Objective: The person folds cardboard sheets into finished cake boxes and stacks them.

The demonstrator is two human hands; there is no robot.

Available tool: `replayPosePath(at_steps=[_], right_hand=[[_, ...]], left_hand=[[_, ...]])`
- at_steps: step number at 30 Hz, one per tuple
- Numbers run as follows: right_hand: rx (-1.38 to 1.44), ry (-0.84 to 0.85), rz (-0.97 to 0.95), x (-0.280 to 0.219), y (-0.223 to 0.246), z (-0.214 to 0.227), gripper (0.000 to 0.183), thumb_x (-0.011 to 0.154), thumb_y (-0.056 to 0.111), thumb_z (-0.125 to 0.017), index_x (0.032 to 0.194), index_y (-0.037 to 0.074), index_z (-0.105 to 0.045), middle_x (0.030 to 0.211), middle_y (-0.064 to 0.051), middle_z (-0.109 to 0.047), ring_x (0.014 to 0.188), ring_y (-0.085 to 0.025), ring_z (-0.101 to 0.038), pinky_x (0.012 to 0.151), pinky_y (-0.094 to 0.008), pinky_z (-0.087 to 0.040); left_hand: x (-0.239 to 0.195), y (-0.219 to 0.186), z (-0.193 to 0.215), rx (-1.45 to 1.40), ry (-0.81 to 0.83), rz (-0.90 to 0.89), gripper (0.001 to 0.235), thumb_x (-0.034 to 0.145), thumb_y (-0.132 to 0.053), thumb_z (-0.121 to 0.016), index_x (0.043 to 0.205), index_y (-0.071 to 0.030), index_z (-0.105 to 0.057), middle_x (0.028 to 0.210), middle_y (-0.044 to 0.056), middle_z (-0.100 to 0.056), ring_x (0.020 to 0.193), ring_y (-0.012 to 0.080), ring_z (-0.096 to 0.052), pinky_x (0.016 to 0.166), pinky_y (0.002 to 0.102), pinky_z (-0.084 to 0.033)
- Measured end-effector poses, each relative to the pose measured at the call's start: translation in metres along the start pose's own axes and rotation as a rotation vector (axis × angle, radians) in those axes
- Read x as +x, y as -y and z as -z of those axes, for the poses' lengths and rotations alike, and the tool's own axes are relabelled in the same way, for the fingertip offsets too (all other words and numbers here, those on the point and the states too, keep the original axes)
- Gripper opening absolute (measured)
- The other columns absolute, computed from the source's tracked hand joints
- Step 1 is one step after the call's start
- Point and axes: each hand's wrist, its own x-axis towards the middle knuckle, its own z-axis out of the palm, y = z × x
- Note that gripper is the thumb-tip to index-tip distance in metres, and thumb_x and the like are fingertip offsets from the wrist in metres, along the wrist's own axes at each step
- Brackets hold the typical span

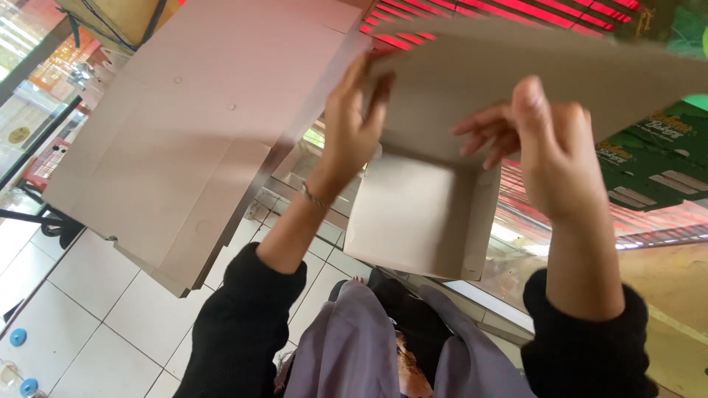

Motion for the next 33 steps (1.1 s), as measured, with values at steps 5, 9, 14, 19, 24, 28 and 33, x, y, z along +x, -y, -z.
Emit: replayPosePath(at_steps=[5, 9, 14, 19, 24, 28, 33], right_hand=[[0.01, 0.034, -0.005, 0.029, 0.053, -0.013, 0.07, 0.109, 0.054, -0.031, 0.097, -0.004, -0.069, 0.084, -0.01, -0.075, 0.067, -0.014, -0.071, 0.057, -0.026, -0.055], [-0.004, 0.1, -0.008, 0.032, 0.083, -0.014, 0.038, 0.104, 0.033, -0.053, 0.101, -0.003, -0.066, 0.089, -0.009, -0.072, 0.071, -0.013, -0.07, 0.053, -0.025, -0.051], [-0.127, 0.048, 0.018, 0.033, 0.06, -0.004, 0.013, 0.1, 0.007, -0.061, 0.095, -0.004, -0.064, 0.083, -0.007, -0.069, 0.065, -0.009, -0.064, 0.057, -0.023, -0.049], [-0.091, -0.032, 0.029, 0.031, 0.038, 0.001, 0.006, 0.096, -0.001, -0.064, 0.09, -0.003, -0.063, 0.08, -0.002, -0.064, 0.067, -0.006, -0.064, 0.062, -0.021, -0.053], [-0.275, -0.136, 0.177, 0.02, 0.015, 0.006, 0.016, 0.107, -0.009, -0.071, 0.093, -0.007, -0.063, 0.085, -0.007, -0.067, 0.077, -0.01, -0.066, 0.071, -0.021, -0.054], [-0.349, -0.14, 0.28, 0.02, 0.016, -0.022, 0.008, 0.097, -0.007, -0.07, 0.094, -0.005, -0.063, 0.092, -0.007, -0.068, 0.083, -0.012, -0.072, 0.073, -0.024, -0.058], [-0.204, -0.275, 0.409, 0.012, -0.023, -0.052, 0.014, 0.101, -0.011, -0.074, 0.111, -0.009, -0.065, 0.107, -0.01, -0.074, 0.094, -0.013, -0.076, 0.086, -0.025, -0.064]], left_hand=[[-0.007, -0.051, 0.007, 0.009, 0.088, -0.126, 0.029, 0.107, 0.003, -0.056, 0.134, -0.008, -0.061, 0.122, 0.01, -0.067, 0.114, 0.0245, -0.068, 0.098, 0.031, -0.058], [-0.007, -0.041, 0.012, 0.028, 0.003, -0.076, 0.022, 0.105, 0.004, -0.063, 0.125, -0.004, -0.062, 0.118, 0.01, -0.066, 0.105, 0.0214, -0.069, 0.092, 0.03, -0.057], [-0.008, -0.029, 0.022, -0.054, -0.014, -0.066, 0.021, 0.105, 0.005, -0.061, 0.123, -0.005, -0.065, 0.119, 0.008, -0.066, 0.103, 0.0188, -0.071, 0.092, 0.026, -0.06], [-0.004, -0.018, 0.03, -0.169, 0.026, -0.064, 0.023, 0.104, 0.007, -0.056, 0.123, -0.004, -0.066, 0.116, 0.006, -0.066, 0.102, 0.0163, -0.066, 0.095, 0.023, -0.053], [0.002, -0.003, 0.028, -0.185, -0.02, 0.067, 0.002, 0.111, -0.001, -0.066, 0.111, 0.001, -0.066, 0.105, 0.007, -0.064, 0.093, 0.0138, -0.058, 0.087, 0.023, -0.048], [0.004, -0.018, 0.017, -0.205, -0.044, -0.007, 0.009, 0.108, -0.002, -0.065, 0.115, 0.002, -0.062, 0.117, 0.007, -0.061, 0.103, 0.015, -0.061, 0.093, 0.025, -0.05], [-0.005, -0.026, 0.0, -0.164, -0.071, -0.016, 0.018, 0.099, -0.001, -0.07, 0.116, 0.0, -0.062, 0.122, 0.007, -0.058, 0.109, 0.0194, -0.066, 0.098, 0.03, -0.056]])
